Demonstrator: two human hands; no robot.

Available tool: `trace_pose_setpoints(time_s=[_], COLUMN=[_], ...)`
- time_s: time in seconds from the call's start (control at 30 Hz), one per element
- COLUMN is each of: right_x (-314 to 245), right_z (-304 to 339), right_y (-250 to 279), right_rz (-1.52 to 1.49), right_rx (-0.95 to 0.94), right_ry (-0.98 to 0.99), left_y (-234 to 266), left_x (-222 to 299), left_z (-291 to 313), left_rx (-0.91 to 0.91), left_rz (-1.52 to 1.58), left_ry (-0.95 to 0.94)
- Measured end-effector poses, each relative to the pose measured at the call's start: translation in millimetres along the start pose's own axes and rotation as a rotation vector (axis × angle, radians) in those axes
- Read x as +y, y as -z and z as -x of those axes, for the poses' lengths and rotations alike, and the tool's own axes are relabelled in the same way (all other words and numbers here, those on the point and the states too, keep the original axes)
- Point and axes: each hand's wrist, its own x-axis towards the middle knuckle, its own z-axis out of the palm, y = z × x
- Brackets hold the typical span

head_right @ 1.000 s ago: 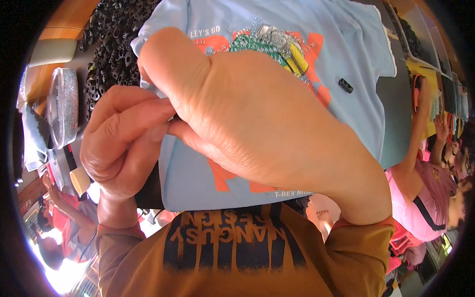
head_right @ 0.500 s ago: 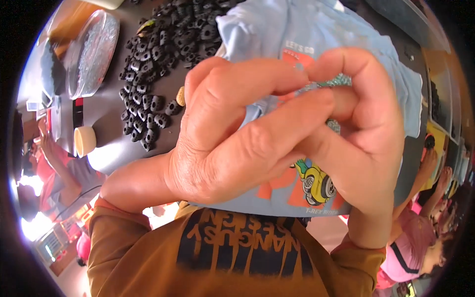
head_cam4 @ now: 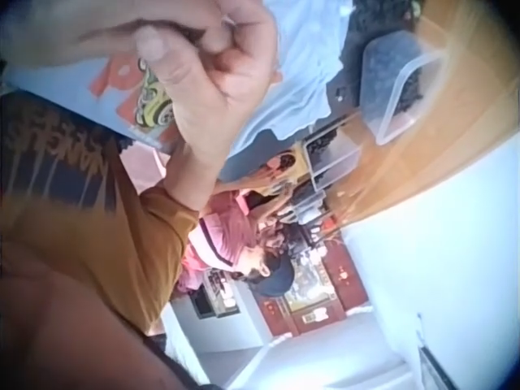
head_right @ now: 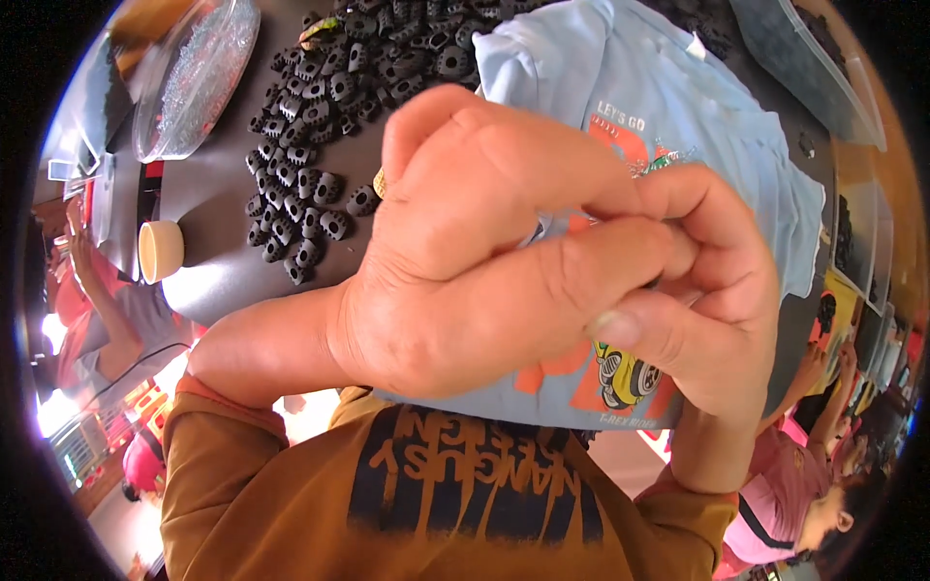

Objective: Assembling plastic cord locks by manually inserting springs and toggles into the housing.

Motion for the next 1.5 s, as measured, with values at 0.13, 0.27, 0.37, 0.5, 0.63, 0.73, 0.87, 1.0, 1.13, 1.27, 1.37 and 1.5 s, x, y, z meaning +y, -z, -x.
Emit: trace_pose_setpoints(time_s=[0.13, 0.27, 0.37, 0.5, 0.63, 0.73, 0.87, 1.0, 1.13, 1.27, 1.37, 1.5], right_x=[-4.5, -6.5, -7.0, -10.8, -8.9, -4.5, -1.8, -3.8, -5.8, -1.9, -3.9, -5.1], right_z=[-2.0, -9.7, -11.2, -7.9, -12.1, -15.1, -14.9, -12.4, -10.4, -12.6, -12.6, -13.4], right_y=[5.7, 11.3, 9.4, 3.2, 3.1, 4.9, 6.2, 6.1, 6.2, 6.6, 11.1, 14.9], right_rz=[-0.054, 0.141, 0.225, 0.229, 0.233, 0.249, 0.204, 0.184, 0.16, 0.131, 0.129, 0.184], right_rx=[0.035, 0.026, 0.096, 0.128, 0.044, 0.032, 0.01, -0.01, -0.088, -0.109, -0.092, -0.112], right_ry=[-0.065, -0.022, -0.006, -0.014, -0.028, -0.012, -0.028, -0.035, -0.086, 0.026, 0.011, 0.042], left_y=[1.0, 22.6, 64.7, 94.2, 83.8, 78.0, 75.1, 72.2, 71.4, 60.0, 51.4, 46.4], left_x=[-5.2, -5.9, -11.1, -15.1, -19.2, -21.7, -23.2, -11.1, 15.4, 19.7, 11.2, 7.6], left_z=[-8.1, -17.8, -21.8, -10.7, 3.0, 5.1, 1.8, -8.1, -23.8, -35.8, -38.8, -32.7], left_rx=[0.037, -0.198, -0.349, -0.565, -0.553, -0.55, -0.562, -0.479, -0.465, -0.552, -0.556, -0.457], left_rz=[-0.127, -0.149, -0.31, -0.472, -0.569, -0.615, -0.645, -0.455, -0.007, 0.207, 0.239, 0.451], left_ry=[-0.044, -0.02, 0.132, 0.368, 0.335, 0.301, 0.216, 0.359, 0.642, 0.652, 0.562, 0.742])
